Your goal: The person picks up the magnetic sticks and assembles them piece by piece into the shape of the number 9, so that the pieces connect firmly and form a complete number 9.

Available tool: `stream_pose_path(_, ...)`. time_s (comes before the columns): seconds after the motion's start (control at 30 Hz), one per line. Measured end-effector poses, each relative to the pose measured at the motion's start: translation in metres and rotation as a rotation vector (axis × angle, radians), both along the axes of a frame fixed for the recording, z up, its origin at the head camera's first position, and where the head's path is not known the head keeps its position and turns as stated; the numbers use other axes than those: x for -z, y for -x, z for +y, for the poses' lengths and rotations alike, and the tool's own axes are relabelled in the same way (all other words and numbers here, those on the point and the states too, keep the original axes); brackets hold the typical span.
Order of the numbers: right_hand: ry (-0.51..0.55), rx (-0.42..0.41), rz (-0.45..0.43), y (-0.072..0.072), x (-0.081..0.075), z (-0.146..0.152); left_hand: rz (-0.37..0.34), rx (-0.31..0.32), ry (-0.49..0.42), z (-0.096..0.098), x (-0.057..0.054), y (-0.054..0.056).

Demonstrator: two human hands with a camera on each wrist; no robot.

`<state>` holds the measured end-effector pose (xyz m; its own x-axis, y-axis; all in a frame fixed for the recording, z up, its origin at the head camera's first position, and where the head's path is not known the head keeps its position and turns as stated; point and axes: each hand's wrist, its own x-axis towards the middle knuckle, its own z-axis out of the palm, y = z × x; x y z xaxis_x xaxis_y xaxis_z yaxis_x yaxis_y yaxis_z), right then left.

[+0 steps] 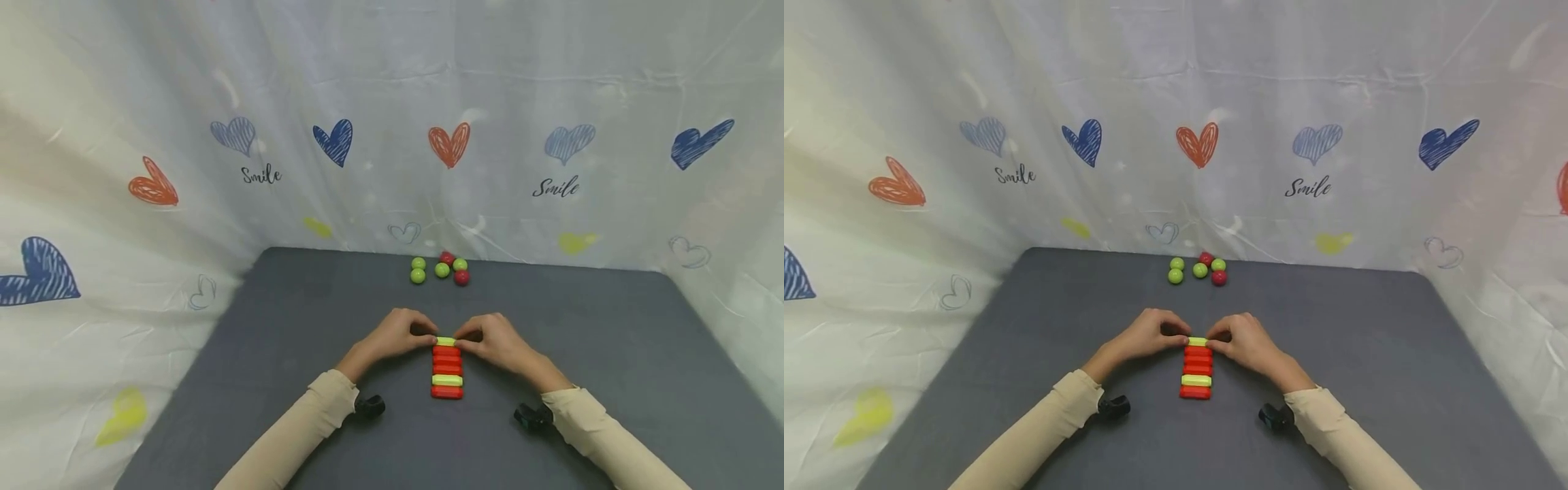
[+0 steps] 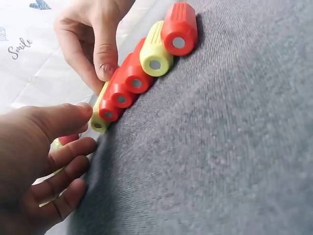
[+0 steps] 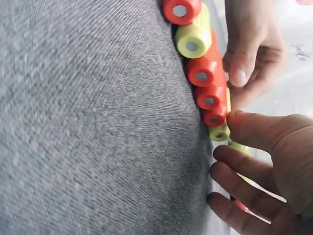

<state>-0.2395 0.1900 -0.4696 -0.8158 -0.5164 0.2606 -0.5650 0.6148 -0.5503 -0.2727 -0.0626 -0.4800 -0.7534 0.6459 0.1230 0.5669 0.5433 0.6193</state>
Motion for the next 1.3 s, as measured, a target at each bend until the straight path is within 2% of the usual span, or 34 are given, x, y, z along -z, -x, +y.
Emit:
stream_pose_path(0.17,-0.013,0.005,0.023,-0.002,0.007,-0.002,-0.021,-0.003,-0.017,0.004,0.007,-0.003)
stream_pose_path(0.37,-0.021,0.062,0.066,0.003,0.008,-0.004,0.027,-0.026,-0.049,0.01,0.011,0.004)
stream_pose_path(0.47,-0.026,0.074,0.093,0.017,0.01,-0.005,0.061,-0.066,-0.048,0.013,0.013,0.014)
stream_pose_path(0.63,-0.023,0.101,0.101,0.048,0.011,-0.005,0.074,-0.135,-0.039,0.021,0.01,0.04)
stream_pose_path(0.77,-0.028,0.131,0.079,0.061,0.008,-0.006,0.1,-0.161,-0.012,0.026,0.01,0.052)
stream_pose_path(0.93,-0.037,0.142,0.071,0.066,0.005,-0.007,0.172,-0.191,0.07,0.029,0.008,0.055)
stream_pose_path(1.03,-0.04,0.133,0.08,0.067,0.004,-0.006,0.2,-0.207,0.087,0.03,0.006,0.055)
stream_pose_path(1.17,-0.035,0.139,0.079,0.07,0.002,-0.002,0.211,-0.203,0.1,0.033,0.003,0.054)
stream_pose_path(1.3,-0.024,0.214,0.099,0.077,-0.003,0.006,0.199,-0.197,0.1,0.034,0.001,0.054)
